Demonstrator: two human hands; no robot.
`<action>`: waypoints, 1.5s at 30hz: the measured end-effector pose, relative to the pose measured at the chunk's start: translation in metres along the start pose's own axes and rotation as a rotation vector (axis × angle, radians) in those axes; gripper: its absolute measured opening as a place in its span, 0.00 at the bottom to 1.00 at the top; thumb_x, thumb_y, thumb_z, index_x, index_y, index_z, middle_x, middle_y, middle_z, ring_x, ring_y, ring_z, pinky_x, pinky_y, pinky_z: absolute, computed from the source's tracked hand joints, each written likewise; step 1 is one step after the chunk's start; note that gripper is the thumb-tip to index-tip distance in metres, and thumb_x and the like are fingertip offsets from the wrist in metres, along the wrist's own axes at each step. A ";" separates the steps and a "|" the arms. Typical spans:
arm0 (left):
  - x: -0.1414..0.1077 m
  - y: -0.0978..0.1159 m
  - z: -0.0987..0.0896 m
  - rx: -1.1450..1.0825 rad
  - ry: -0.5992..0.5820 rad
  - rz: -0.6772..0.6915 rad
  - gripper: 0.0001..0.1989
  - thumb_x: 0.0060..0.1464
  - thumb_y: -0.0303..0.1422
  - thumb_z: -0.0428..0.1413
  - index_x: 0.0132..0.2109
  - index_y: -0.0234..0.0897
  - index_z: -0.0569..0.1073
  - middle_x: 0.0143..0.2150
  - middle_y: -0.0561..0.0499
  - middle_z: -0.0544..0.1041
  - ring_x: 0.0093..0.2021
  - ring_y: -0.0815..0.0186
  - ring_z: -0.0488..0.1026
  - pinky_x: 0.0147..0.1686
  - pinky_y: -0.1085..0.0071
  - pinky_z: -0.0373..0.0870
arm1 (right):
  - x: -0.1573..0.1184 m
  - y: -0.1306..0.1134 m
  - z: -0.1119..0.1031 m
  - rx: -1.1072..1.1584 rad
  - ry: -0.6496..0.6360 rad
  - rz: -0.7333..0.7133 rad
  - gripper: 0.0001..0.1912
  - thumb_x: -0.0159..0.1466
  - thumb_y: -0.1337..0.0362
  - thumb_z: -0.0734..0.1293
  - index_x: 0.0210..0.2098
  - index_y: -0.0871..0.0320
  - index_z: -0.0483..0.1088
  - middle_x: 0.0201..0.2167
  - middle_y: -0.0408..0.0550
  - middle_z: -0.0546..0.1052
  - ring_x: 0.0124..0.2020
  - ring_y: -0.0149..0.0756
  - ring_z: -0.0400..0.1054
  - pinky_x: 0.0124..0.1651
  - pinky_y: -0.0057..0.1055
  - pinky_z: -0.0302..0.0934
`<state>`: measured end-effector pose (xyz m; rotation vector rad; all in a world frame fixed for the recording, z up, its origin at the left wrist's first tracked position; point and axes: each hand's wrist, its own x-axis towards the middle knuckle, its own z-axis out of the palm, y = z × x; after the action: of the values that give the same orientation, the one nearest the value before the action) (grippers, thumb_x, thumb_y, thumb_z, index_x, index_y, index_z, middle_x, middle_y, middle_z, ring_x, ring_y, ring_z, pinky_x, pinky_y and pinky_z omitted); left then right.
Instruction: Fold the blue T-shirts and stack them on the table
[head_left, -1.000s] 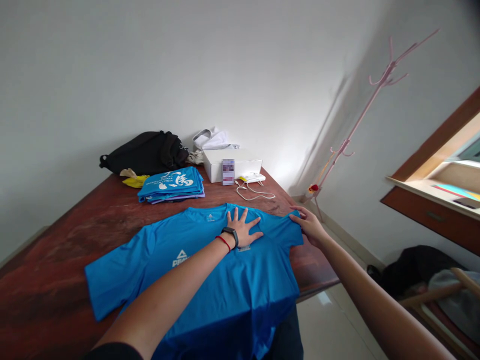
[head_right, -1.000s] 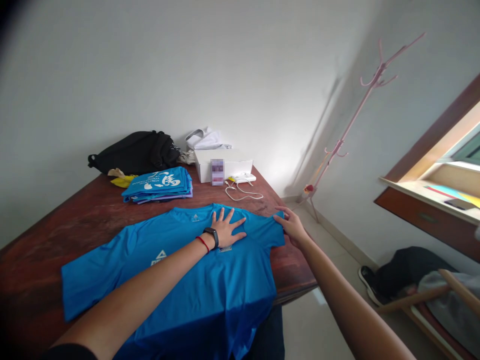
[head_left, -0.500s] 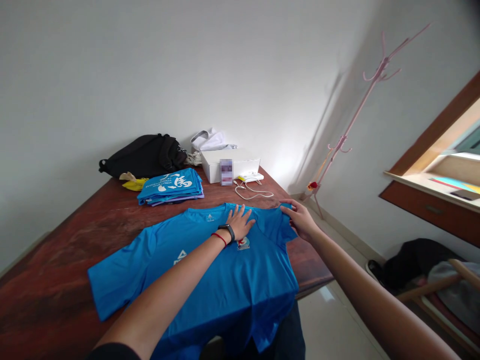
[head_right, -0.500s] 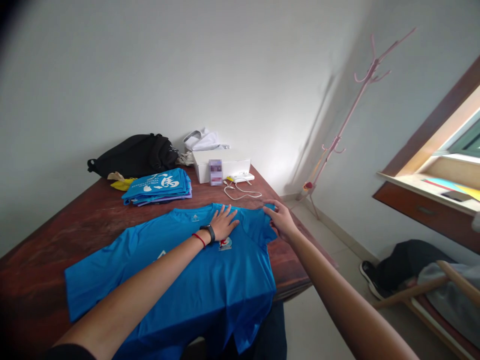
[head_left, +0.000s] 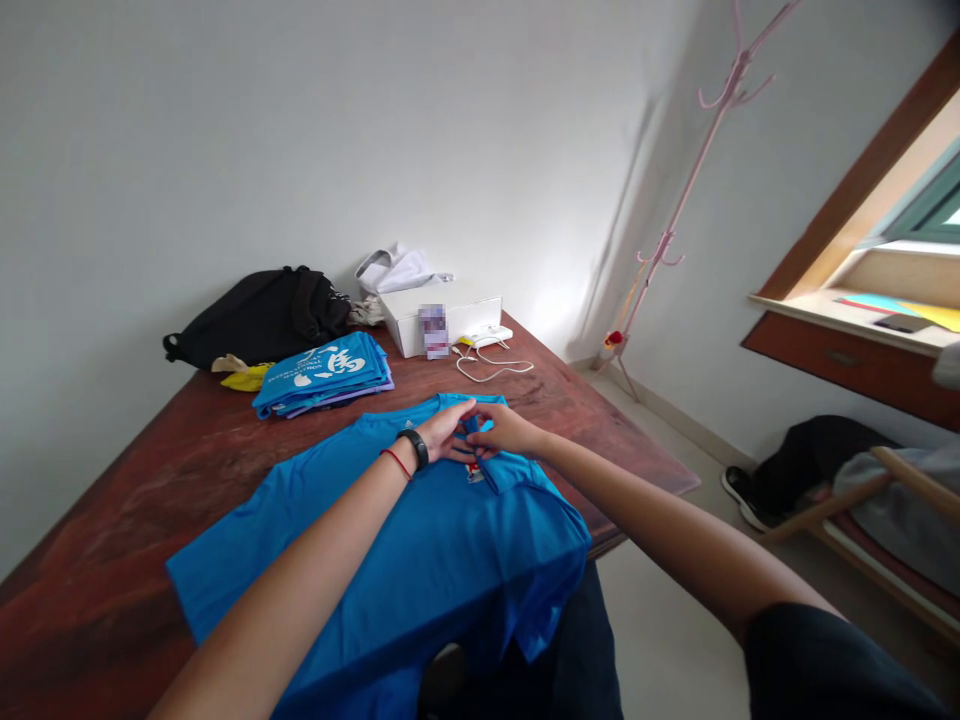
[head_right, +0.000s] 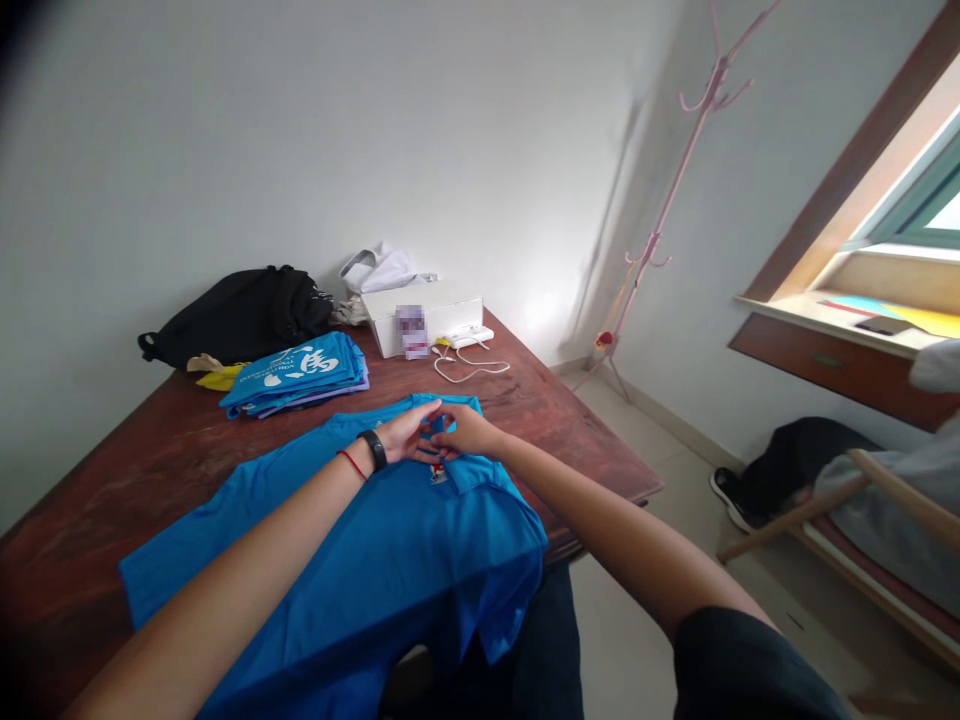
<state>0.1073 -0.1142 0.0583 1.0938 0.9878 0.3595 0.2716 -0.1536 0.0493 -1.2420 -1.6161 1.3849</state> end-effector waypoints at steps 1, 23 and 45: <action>0.002 -0.001 -0.001 0.041 0.010 0.010 0.24 0.64 0.54 0.50 0.53 0.39 0.68 0.41 0.47 0.78 0.32 0.59 0.80 0.37 0.58 0.80 | -0.001 0.002 0.002 0.016 -0.019 0.001 0.18 0.58 0.67 0.74 0.47 0.56 0.71 0.40 0.45 0.75 0.28 0.34 0.76 0.27 0.30 0.74; 0.026 0.003 -0.013 1.128 0.343 0.388 0.20 0.57 0.41 0.60 0.54 0.38 0.75 0.43 0.45 0.80 0.48 0.53 0.76 0.48 0.64 0.70 | -0.163 0.030 -0.009 -0.860 0.231 0.218 0.12 0.63 0.55 0.70 0.30 0.55 0.68 0.28 0.43 0.76 0.30 0.36 0.69 0.31 0.29 0.46; 0.104 0.011 0.005 1.158 0.408 0.418 0.15 0.59 0.46 0.60 0.36 0.38 0.78 0.36 0.50 0.80 0.36 0.62 0.76 0.37 0.70 0.70 | -0.193 0.041 0.028 -0.715 0.259 0.222 0.14 0.67 0.53 0.65 0.29 0.54 0.68 0.22 0.42 0.74 0.24 0.35 0.68 0.29 0.29 0.49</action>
<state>0.1703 -0.0405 0.0177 2.3642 1.3630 0.3475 0.3184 -0.3452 0.0213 -1.9643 -1.8896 0.7119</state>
